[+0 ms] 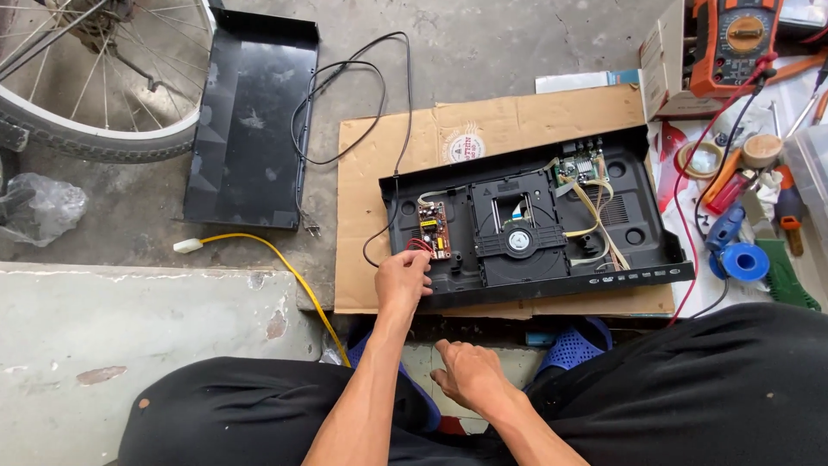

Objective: The person sits on the floor and works on the internal components of an open electronic device, likely a DVD player. They handle wires and circuit boards, then use a magnifying glass to inspect the components closely.

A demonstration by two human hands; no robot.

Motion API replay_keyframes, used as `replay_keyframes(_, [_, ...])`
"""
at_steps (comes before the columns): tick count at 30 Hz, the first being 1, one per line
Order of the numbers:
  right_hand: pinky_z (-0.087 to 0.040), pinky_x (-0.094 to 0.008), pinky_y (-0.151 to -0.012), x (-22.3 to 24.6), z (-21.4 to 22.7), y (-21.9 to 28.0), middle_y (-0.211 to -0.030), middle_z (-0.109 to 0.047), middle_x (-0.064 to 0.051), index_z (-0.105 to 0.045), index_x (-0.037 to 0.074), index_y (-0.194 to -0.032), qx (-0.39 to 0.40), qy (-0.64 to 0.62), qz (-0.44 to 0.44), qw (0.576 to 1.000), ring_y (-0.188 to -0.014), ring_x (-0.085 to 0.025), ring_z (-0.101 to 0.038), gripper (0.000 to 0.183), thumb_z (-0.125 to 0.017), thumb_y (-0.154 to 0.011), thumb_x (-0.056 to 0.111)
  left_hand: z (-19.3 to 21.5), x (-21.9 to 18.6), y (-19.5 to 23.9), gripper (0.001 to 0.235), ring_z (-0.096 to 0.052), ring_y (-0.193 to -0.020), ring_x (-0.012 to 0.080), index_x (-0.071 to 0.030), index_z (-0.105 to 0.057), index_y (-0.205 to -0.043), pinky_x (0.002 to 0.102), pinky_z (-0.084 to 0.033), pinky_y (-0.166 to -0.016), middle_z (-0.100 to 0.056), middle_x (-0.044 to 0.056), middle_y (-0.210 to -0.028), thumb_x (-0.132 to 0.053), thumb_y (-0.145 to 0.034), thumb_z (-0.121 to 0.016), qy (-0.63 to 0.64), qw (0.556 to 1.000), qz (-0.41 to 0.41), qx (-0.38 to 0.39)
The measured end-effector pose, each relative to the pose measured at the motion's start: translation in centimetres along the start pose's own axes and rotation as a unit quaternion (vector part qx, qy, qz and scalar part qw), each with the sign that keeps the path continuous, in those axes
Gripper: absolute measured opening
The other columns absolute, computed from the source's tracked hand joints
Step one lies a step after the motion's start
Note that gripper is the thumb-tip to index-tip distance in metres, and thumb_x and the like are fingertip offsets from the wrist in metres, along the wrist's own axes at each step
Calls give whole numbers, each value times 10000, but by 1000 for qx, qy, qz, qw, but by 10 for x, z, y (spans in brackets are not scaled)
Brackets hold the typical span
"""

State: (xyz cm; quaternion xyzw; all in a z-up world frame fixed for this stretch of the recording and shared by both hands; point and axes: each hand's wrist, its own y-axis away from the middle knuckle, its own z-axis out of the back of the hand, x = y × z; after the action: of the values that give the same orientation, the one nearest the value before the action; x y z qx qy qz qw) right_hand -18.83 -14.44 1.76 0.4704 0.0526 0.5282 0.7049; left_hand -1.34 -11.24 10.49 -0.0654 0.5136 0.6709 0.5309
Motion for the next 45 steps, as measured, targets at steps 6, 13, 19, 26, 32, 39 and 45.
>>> replay_keyframes(6, [-485,-492,-791,35,76,43,-933,-799,-107,-742,160,-1058,-129,-301,-106,939,-922,-386,-694,334,-538,-1039,424,-15,7,1,290,-743,-693,140,-165,-846,-983,305,-660,-741,-820,-35,-882,-426,-923,-734,-30,998,-17,-58])
replay_keyframes(13, [-653,-313,-851,40,111,53,-772,-842,-152,-892,0,-796,-212,-638,-205,711,-761,-219,-810,559,-648,-976,469,-42,38,-28,253,-794,-946,278,-226,-858,-955,420,-568,-916,-874,-25,-933,-458,-893,-775,-136,977,-69,-150])
replay_keyframes(19, [-690,-402,-797,29,99,36,-793,-825,-280,-894,-38,-791,-213,-697,-195,656,-769,-344,-827,551,-697,-1001,432,-43,27,-10,223,-773,-1143,391,-193,-852,-1011,533,-611,-1025,-846,67,-1063,-385,-937,-763,-130,975,-62,-167])
replay_keyframes(26, [-705,-401,-694,24,90,18,-799,-825,-247,-900,17,-737,-229,-679,-233,657,-710,-332,-823,470,-790,-917,437,-69,46,-15,179,-798,-1011,324,-259,-771,-888,529,-657,-909,-789,-14,-970,-436,-880,-744,-139,945,-93,-281])
replay_keyframes(32, [-711,-449,-717,28,101,25,-888,-833,-285,-908,-37,-794,-227,-696,-245,636,-777,-389,-832,426,-820,-894,368,-76,56,-24,183,-806,-930,308,-262,-717,-833,531,-673,-823,-758,-29,-892,-437,-844,-767,-143,923,-126,-333])
replay_keyframes(39, [-705,-474,-669,24,90,11,-868,-815,-275,-908,-22,-829,-242,-682,-253,642,-764,-398,-816,406,-842,-891,374,-83,61,-24,201,-802,-781,377,-271,-646,-838,570,-665,-734,-741,-14,-852,-451,-854,-735,-167,909,-146,-352])
replay_keyframes(45, [-699,-488,-663,23,88,7,-875,-829,-239,-910,17,-819,-248,-659,-262,660,-771,-380,-819,402,-857,-883,410,-83,61,-18,174,-806,-784,398,-265,-647,-873,585,-665,-707,-751,14,-866,-405,-886,-749,-152,902,-180,-362])
